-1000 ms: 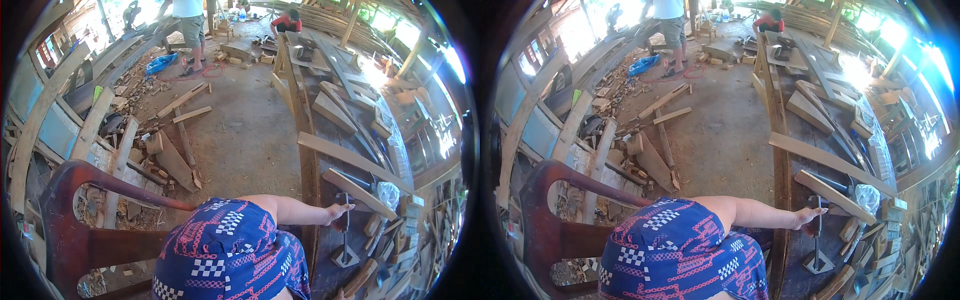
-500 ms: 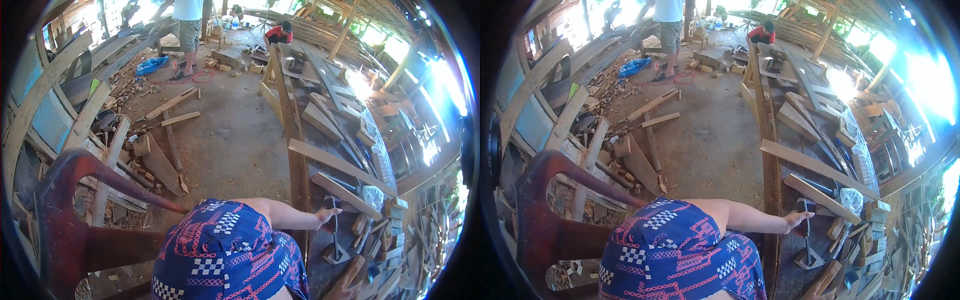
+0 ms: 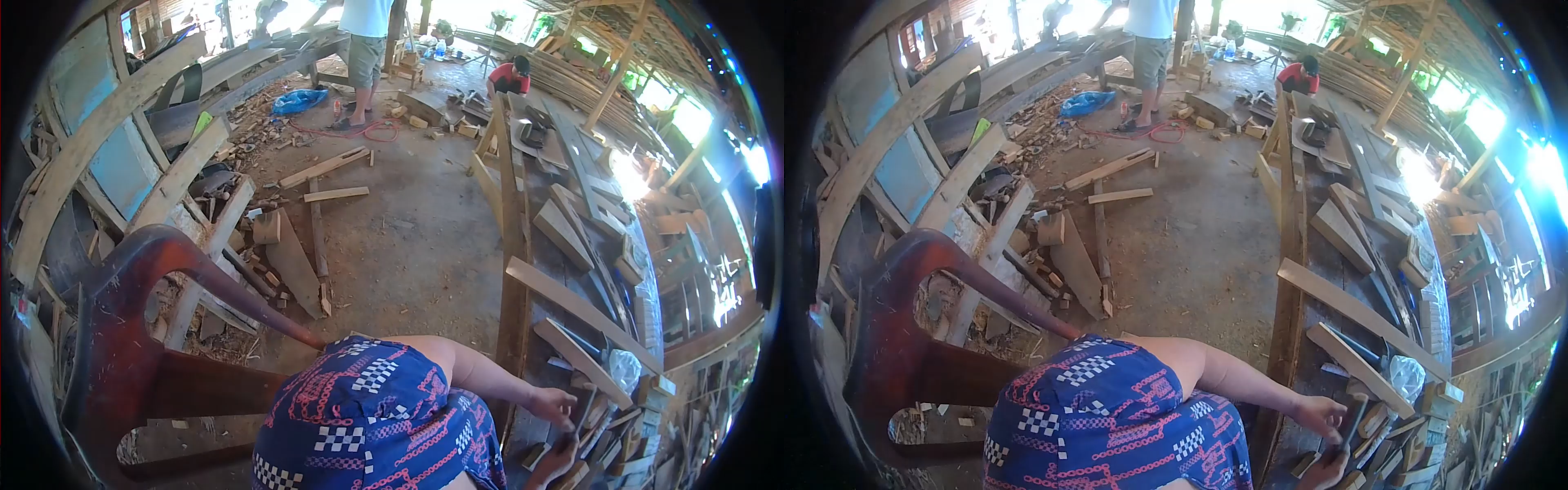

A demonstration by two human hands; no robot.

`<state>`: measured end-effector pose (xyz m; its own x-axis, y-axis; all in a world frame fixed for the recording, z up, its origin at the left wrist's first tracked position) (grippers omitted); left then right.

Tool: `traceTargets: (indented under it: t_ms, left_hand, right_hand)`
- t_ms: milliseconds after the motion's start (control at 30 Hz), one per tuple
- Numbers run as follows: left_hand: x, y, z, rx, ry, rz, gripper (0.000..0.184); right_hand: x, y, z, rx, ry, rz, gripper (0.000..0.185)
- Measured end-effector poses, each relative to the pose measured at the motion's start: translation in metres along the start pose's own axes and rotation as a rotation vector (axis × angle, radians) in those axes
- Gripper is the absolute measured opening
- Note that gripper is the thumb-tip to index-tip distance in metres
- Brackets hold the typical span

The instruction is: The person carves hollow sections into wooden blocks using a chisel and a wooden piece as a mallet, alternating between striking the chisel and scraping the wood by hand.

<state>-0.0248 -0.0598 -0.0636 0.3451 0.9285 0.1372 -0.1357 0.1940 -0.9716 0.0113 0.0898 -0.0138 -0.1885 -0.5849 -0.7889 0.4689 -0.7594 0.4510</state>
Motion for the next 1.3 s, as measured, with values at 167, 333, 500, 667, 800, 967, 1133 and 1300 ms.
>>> traceTargets:
  t_ms: [167, 333, 500, 667, 800, 967, 1133, 1300]
  left_hand:
    - [-0.012, 0.01, -0.025, 0.195, 0.159, 1.008, 0.084]
    - [0.002, 0.023, -0.029, 0.221, 0.241, 1.184, 0.091]
    - [0.006, 0.027, -0.028, 0.182, 0.27, 1.212, 0.09]
    - [0.009, 0.035, -0.026, 0.181, 0.267, 1.239, 0.091]
    - [0.008, 0.03, -0.029, 0.15, 0.286, 1.235, 0.091]
    - [0.008, 0.03, -0.028, 0.155, 0.281, 1.236, 0.09]
    - [0.008, 0.029, -0.028, 0.17, 0.262, 1.236, 0.089]
    - [0.008, 0.024, -0.026, 0.18, 0.251, 1.232, 0.086]
  right_hand:
    - [-0.044, -0.002, -0.009, 0.23, -0.084, -0.126, 0.037]
    - [-0.047, -0.041, -0.038, 0.231, -0.205, -0.181, 0.026]
    - [-0.04, -0.059, -0.039, 0.279, -0.267, -0.121, 0.027]
    - [-0.042, -0.066, -0.041, 0.286, -0.279, -0.099, 0.027]
    - [-0.042, -0.071, -0.041, 0.294, -0.282, -0.084, 0.028]
    - [-0.04, -0.081, -0.042, 0.312, -0.27, -0.071, 0.028]
    - [-0.039, -0.09, -0.049, 0.345, -0.255, -0.062, 0.029]
    - [-0.038, -0.1, -0.054, 0.381, -0.246, -0.048, 0.03]
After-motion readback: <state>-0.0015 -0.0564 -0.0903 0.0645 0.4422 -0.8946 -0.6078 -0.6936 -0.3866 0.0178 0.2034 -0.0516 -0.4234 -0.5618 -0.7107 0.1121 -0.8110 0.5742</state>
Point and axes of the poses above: each hand's wrist, its own z-axis towards the middle knuckle, its own x-axis out of the palm, y = z × x, the point moved 9 cm from there along z, towards the middle knuckle, and after that the axes turned 2 degrees about y, right-handed, at the moved point
